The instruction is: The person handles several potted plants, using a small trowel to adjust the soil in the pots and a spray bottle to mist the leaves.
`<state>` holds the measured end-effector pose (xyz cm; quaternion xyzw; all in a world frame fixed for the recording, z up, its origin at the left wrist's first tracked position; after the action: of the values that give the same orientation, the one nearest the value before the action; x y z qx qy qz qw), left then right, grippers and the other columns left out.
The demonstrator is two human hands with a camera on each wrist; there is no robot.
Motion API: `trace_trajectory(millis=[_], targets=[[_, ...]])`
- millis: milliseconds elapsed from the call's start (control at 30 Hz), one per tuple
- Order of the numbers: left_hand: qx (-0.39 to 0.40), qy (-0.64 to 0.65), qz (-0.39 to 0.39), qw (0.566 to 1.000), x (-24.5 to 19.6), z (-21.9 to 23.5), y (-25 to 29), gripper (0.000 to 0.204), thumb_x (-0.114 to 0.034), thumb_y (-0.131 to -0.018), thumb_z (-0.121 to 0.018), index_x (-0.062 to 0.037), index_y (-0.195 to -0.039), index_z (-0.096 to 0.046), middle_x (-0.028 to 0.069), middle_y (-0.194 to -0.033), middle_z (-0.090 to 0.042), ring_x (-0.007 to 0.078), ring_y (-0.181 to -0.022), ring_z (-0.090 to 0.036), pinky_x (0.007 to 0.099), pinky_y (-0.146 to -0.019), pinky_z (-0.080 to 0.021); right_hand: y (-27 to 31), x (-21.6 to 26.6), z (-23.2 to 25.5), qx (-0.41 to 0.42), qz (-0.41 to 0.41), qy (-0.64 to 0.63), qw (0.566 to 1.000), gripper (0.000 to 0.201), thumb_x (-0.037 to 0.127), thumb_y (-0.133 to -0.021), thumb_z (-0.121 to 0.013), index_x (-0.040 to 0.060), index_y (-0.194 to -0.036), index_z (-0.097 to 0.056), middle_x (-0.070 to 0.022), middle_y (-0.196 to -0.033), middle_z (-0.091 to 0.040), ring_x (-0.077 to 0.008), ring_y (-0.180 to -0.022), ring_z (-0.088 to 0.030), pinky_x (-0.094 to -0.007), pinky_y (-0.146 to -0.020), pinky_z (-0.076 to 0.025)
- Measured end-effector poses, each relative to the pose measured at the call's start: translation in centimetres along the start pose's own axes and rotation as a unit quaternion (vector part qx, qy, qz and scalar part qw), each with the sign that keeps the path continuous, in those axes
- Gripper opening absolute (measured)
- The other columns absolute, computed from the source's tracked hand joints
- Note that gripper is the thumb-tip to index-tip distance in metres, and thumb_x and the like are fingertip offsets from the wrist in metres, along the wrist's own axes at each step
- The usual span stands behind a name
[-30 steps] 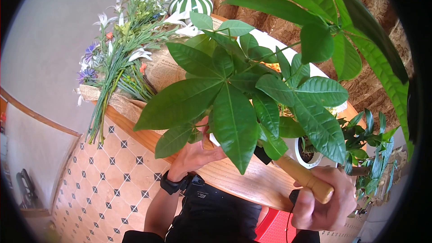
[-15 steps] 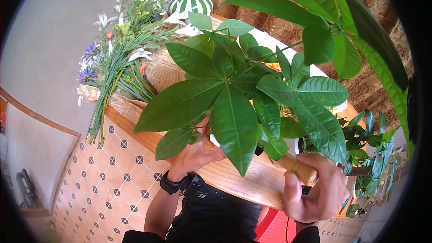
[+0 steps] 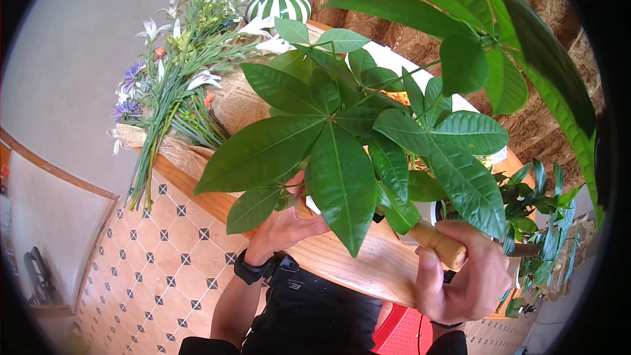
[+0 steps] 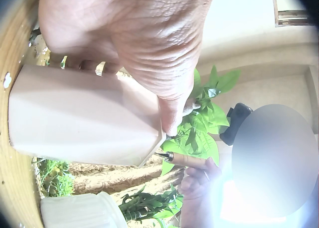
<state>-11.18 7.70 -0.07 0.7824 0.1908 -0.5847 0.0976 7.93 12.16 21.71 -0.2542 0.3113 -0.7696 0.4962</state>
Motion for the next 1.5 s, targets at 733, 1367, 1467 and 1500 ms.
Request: trace_trajectory(millis=[733,1367,1467,1500], targets=[[0.029,0.03,0.009,0.999,-0.4,-0.5,-0.1,0.079,-0.003,-0.076,-0.086,-0.0051,-0.146,-0.048,0.0074,-0.14,-0.053,0.0212,-0.134,-0.048,0.0413,-0.117,-0.037,0.2,-1.1,-0.2,0.003,-0.023,-0.043,0.999,0.031,0.027,-0.089,-0.073,-0.0014,-0.101,-0.07,-0.0057,-0.065,-0.071,-0.0221,-0.066,-0.067,-0.0313,-0.073,-0.051],[0.026,0.043,0.041,0.998,-0.1,-0.5,-0.1,0.097,-0.014,-0.076,-0.09,-0.0028,-0.155,-0.034,0.0099,-0.146,-0.048,0.0223,-0.138,-0.044,0.0416,-0.119,-0.034,0.8,-1.5,0.3,-0.001,-0.05,-0.033,0.998,0.033,0.025,-0.088,-0.072,-0.0031,-0.103,-0.07,-0.0152,-0.083,-0.074,-0.0223,-0.067,-0.07,-0.0329,-0.075,-0.052],[0.027,0.039,0.038,0.998,-0.1,-0.5,-0.1,0.099,-0.015,-0.077,-0.09,-0.0024,-0.156,-0.032,0.0102,-0.146,-0.048,0.0223,-0.138,-0.044,0.0417,-0.119,-0.034,0.8,-0.9,0.8,-0.032,-0.138,-0.014,0.99,0.03,0.024,-0.088,-0.069,-0.0025,-0.103,-0.069,-0.0117,-0.073,-0.072,-0.019,-0.061,-0.07,-0.0297,-0.07,-0.051],[0.028,0.039,0.038,0.998,0.0,-0.5,-0.1,0.099,-0.015,-0.077,-0.09,-0.0024,-0.156,-0.032,0.0102,-0.146,-0.048,0.0223,-0.138,-0.044,0.0417,-0.119,-0.034,0.8,-0.9,1.1,-0.032,-0.138,-0.014,0.99,0.03,0.024,-0.088,-0.069,-0.0025,-0.103,-0.069,-0.0117,-0.073,-0.072,-0.019,-0.061,-0.07,-0.0297,-0.07,-0.051]])
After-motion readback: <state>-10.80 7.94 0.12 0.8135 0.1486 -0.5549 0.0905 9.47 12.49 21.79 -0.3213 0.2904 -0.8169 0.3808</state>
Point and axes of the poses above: each hand's wrist, its own y-axis away from the middle knuckle, its own z-axis out of the back of the hand, x = y × z, the point moved 6 cm from there along -y, towards the middle knuckle
